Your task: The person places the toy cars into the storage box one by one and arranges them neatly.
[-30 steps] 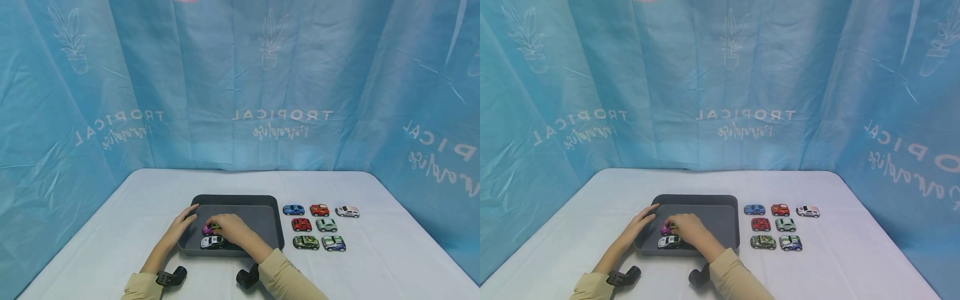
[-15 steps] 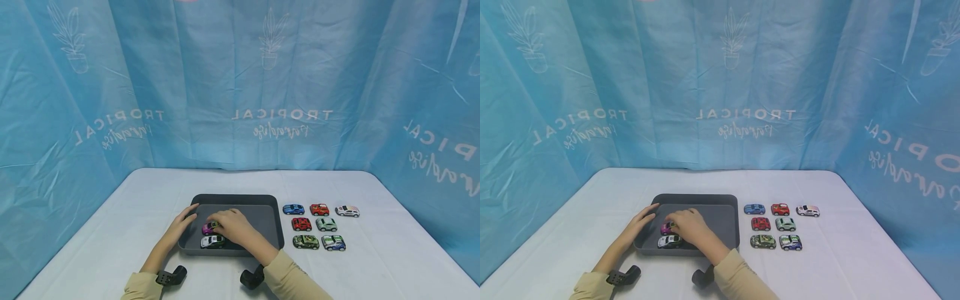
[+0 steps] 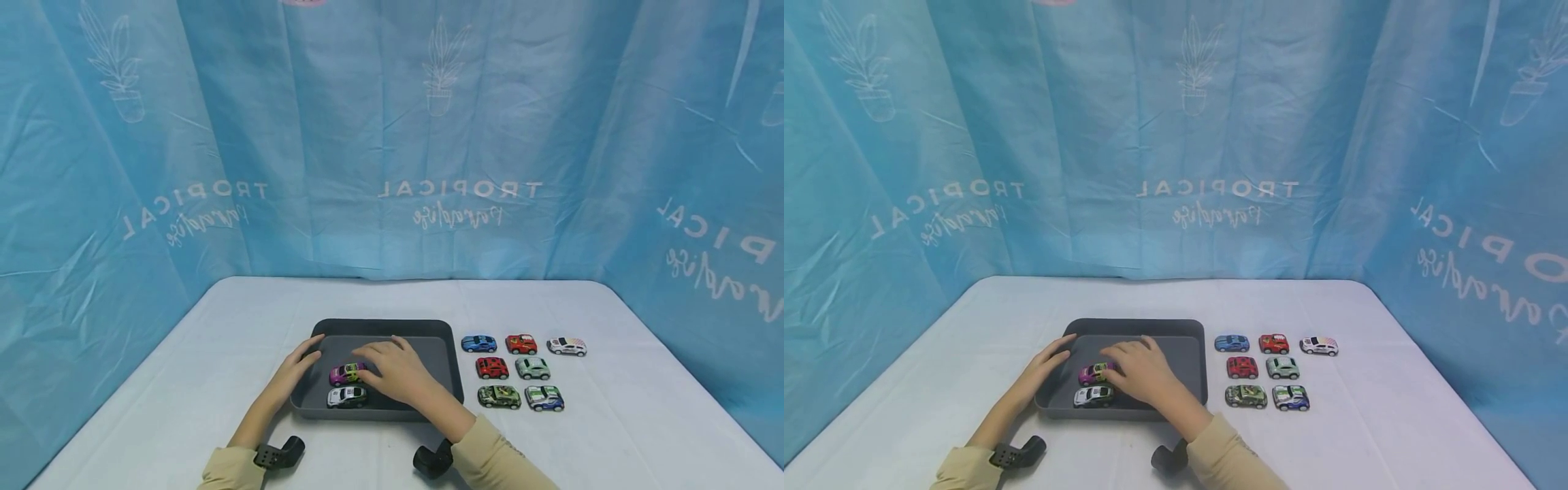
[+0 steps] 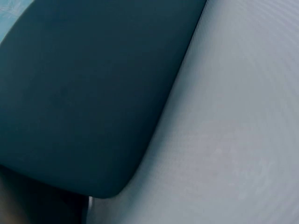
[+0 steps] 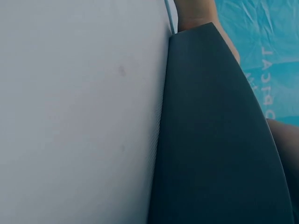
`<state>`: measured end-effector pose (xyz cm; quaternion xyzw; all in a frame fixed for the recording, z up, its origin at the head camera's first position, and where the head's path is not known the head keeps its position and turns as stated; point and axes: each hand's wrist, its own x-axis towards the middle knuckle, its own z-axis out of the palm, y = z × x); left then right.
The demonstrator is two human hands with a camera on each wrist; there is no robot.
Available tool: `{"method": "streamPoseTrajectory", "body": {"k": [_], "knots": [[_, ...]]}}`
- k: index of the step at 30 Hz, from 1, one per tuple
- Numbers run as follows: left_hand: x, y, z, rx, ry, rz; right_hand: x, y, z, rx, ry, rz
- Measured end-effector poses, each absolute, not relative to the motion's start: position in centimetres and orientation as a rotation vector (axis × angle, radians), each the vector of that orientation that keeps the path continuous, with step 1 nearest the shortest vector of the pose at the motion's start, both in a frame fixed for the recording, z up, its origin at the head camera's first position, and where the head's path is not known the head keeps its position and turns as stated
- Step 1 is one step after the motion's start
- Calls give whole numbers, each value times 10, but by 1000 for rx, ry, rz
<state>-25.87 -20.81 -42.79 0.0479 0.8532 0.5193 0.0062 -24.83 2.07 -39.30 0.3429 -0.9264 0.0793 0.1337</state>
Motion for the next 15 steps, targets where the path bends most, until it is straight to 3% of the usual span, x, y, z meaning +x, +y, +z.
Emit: {"method": "streamPoseTrajectory", "body": {"k": [15], "knots": [[-258, -209, -427, 164, 2654, 1643, -250, 52, -390, 950, -2566, 214]]}}
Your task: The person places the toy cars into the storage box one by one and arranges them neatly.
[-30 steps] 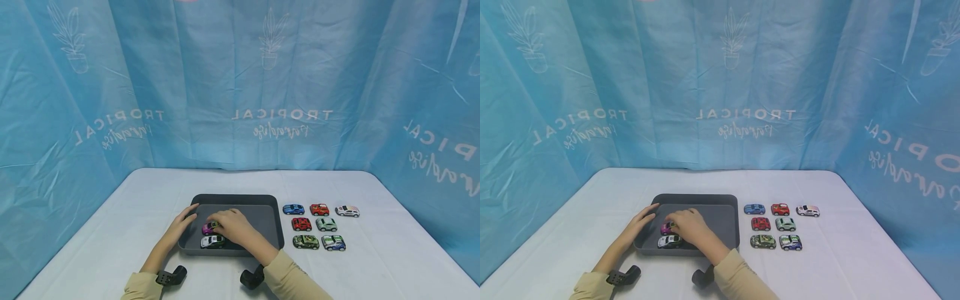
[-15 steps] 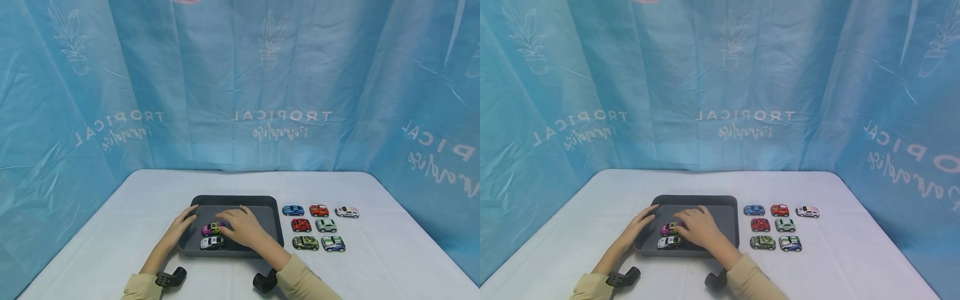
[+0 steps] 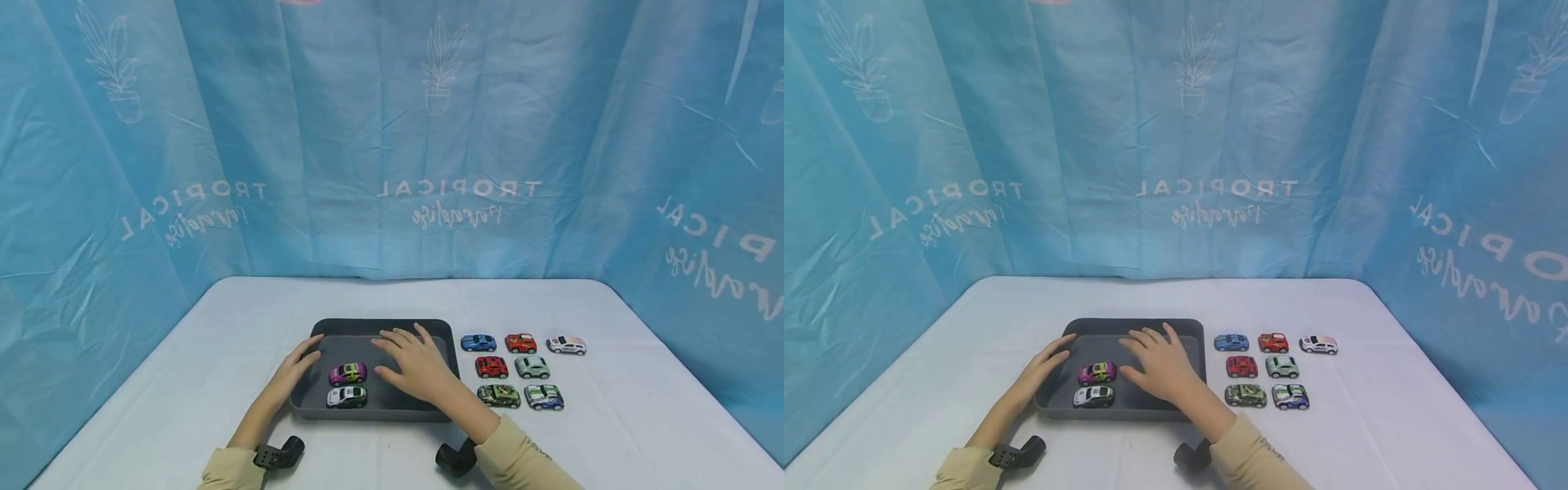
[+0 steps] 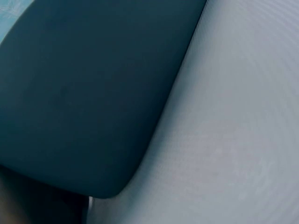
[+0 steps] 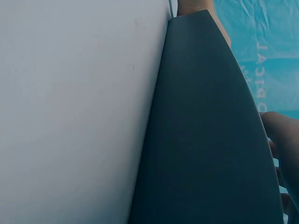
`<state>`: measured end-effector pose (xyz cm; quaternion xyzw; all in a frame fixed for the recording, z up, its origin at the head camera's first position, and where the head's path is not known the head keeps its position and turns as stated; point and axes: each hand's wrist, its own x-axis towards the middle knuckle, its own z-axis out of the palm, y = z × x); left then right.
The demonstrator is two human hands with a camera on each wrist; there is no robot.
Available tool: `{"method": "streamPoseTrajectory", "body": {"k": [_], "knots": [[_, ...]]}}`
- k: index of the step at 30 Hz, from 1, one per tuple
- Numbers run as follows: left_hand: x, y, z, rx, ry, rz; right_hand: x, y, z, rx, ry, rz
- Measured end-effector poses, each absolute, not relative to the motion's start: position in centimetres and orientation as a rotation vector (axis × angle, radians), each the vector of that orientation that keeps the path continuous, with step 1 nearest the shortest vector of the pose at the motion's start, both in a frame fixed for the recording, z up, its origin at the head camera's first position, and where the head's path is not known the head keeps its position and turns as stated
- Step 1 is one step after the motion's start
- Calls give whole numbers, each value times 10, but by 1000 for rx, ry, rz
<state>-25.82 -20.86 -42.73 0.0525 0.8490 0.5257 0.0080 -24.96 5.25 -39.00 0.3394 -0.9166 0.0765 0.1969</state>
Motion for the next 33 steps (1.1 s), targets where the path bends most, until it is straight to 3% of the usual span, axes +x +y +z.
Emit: {"method": "streamPoseTrajectory", "body": {"k": [33], "knots": [[-258, -209, -428, 174, 2659, 1645, -241, 136, -385, 676, -2537, 228]]}}
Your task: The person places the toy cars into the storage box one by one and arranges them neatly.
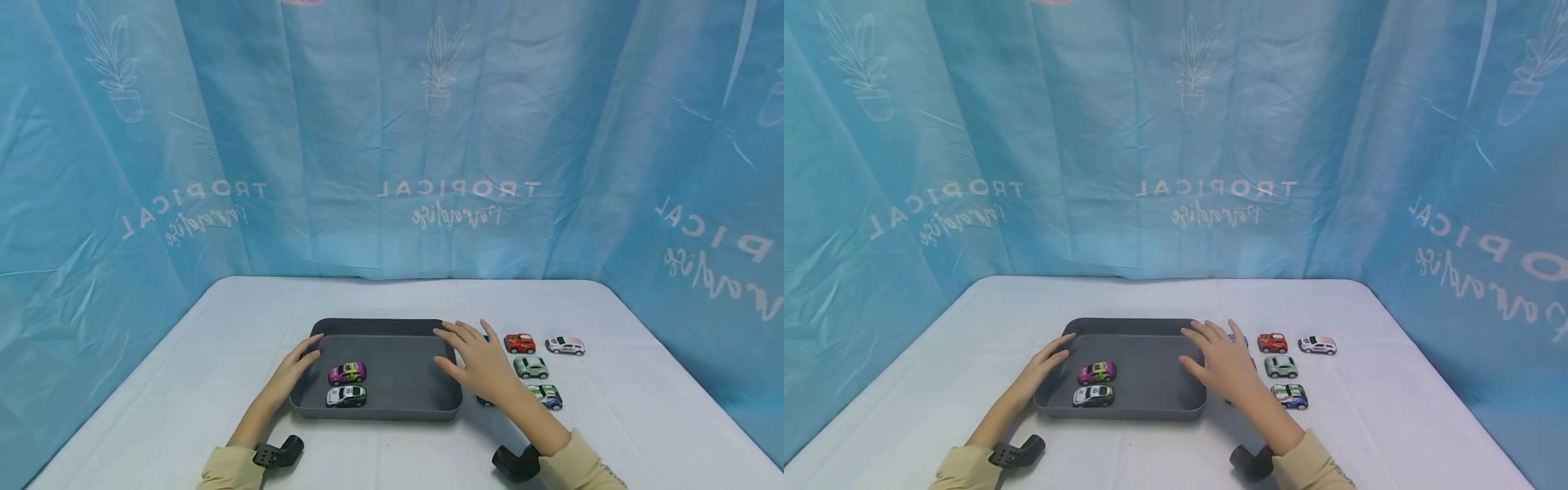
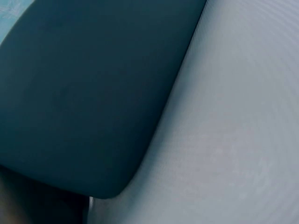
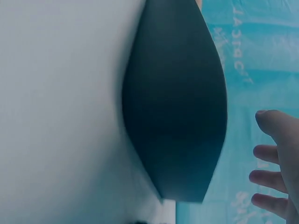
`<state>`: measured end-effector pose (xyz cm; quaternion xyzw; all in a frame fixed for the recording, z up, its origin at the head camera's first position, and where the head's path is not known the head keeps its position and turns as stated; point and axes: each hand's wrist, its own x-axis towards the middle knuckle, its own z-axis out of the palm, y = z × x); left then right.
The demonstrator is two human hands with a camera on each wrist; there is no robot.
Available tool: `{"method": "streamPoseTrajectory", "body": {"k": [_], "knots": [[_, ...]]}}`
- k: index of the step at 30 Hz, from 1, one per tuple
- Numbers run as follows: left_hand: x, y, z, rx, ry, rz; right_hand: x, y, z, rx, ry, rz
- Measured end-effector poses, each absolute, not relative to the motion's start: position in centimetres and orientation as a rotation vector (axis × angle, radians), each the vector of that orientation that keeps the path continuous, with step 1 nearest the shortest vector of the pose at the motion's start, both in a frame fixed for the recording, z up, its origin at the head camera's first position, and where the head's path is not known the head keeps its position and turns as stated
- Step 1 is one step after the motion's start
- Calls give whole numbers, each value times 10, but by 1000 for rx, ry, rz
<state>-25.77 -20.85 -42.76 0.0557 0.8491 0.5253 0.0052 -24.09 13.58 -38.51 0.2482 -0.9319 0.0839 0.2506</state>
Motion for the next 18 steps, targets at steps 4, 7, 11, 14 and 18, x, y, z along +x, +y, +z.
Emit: {"method": "streamPoseTrajectory", "body": {"k": [4, 7, 11, 14, 18], "knots": [[-258, -209, -428, 175, 2664, 1642, -248, 147, -385, 621, -2558, 208], [-259, -209, -428, 180, 2661, 1646, -254, 156, -386, 590, -2582, 214], [-259, -210, -428, 191, 2648, 1662, -261, 168, -385, 550, -2614, 229], [-259, -210, -428, 195, 2640, 1666, -264, 178, -385, 510, -2639, 240], [-258, -210, -428, 198, 2630, 1674, -269, 192, -386, 455, -2667, 268]]}}
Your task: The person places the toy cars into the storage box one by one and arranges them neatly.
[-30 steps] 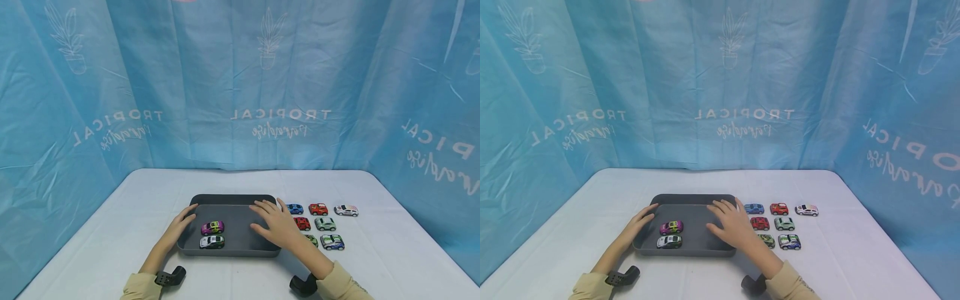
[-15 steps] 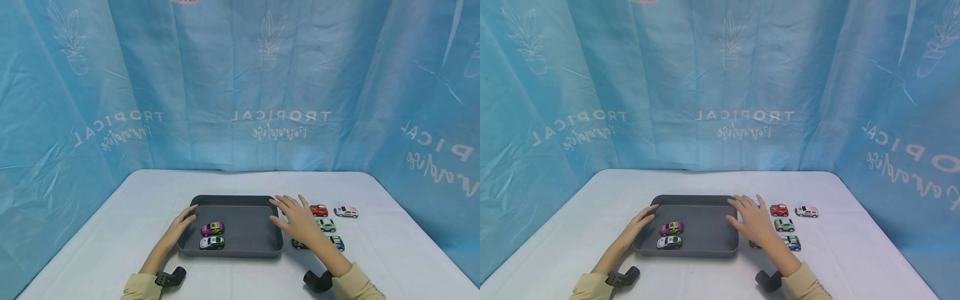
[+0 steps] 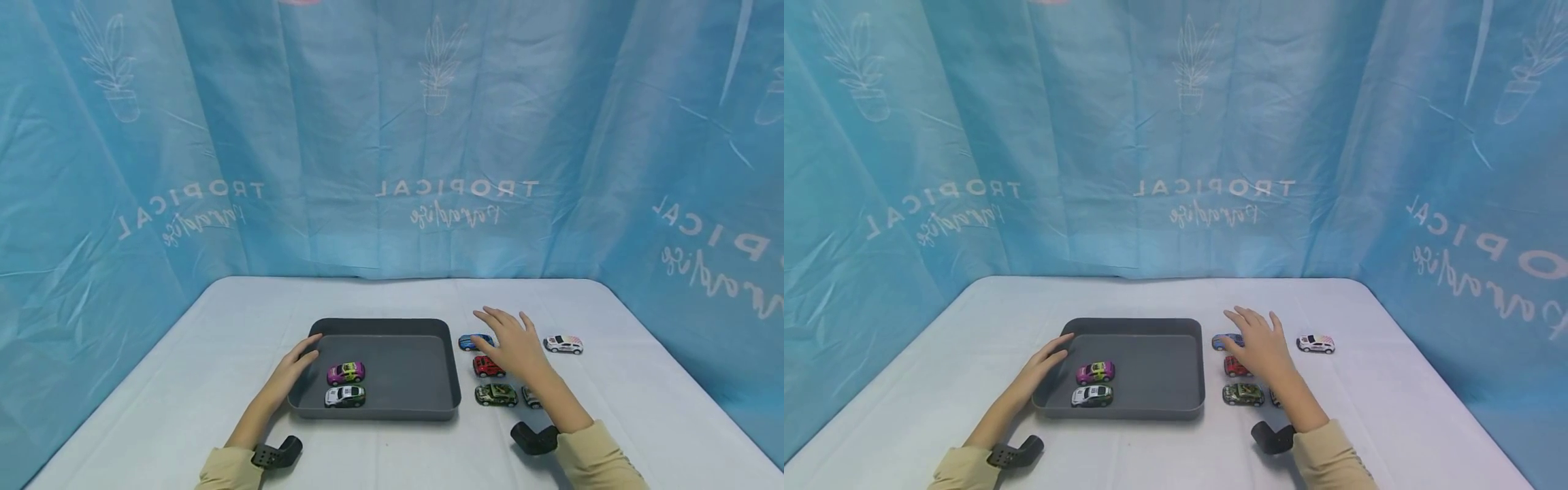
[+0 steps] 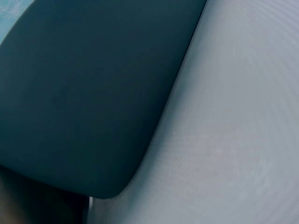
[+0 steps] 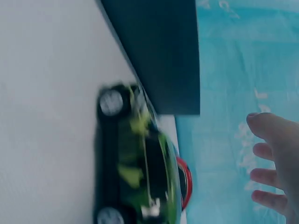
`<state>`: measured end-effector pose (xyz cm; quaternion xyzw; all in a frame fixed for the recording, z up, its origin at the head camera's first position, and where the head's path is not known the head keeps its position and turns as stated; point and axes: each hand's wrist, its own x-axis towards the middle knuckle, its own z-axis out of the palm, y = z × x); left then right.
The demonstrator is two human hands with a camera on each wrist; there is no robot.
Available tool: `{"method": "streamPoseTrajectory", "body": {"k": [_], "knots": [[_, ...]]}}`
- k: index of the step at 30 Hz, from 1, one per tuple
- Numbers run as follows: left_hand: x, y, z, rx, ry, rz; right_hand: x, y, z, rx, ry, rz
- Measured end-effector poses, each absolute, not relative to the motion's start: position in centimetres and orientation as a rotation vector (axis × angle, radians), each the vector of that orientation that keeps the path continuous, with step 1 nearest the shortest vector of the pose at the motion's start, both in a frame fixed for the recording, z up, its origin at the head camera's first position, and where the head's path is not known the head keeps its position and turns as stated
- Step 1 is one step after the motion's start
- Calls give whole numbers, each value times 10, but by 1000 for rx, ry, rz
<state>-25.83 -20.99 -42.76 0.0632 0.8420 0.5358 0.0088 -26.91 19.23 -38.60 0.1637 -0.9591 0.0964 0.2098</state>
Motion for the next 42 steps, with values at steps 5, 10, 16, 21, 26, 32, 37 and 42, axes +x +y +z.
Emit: {"method": "streamPoseTrajectory", "body": {"k": [5, 10, 16, 21, 26, 32, 37, 42], "knots": [[-257, -210, -427, 204, 2621, 1681, -275, 210, -387, 386, -2690, 319], [-257, -210, -426, 210, 2612, 1684, -281, 230, -388, 317, -2718, 330], [-257, -210, -426, 205, 2626, 1669, -283, 254, -390, 225, -2759, 343], [-257, -210, -426, 198, 2641, 1651, -283, 271, -396, 140, -2804, 375], [-257, -209, -425, 189, 2640, 1647, -283, 286, -403, 89, -2839, 402], [-257, -209, -424, 188, 2649, 1642, -285, 306, -414, 30, -2877, 390], [-257, -210, -425, 189, 2648, 1644, -284, 320, -420, 51, -2913, 457], [-257, -209, -426, 183, 2643, 1649, -282, 328, -423, 125, -2936, 536]]}}
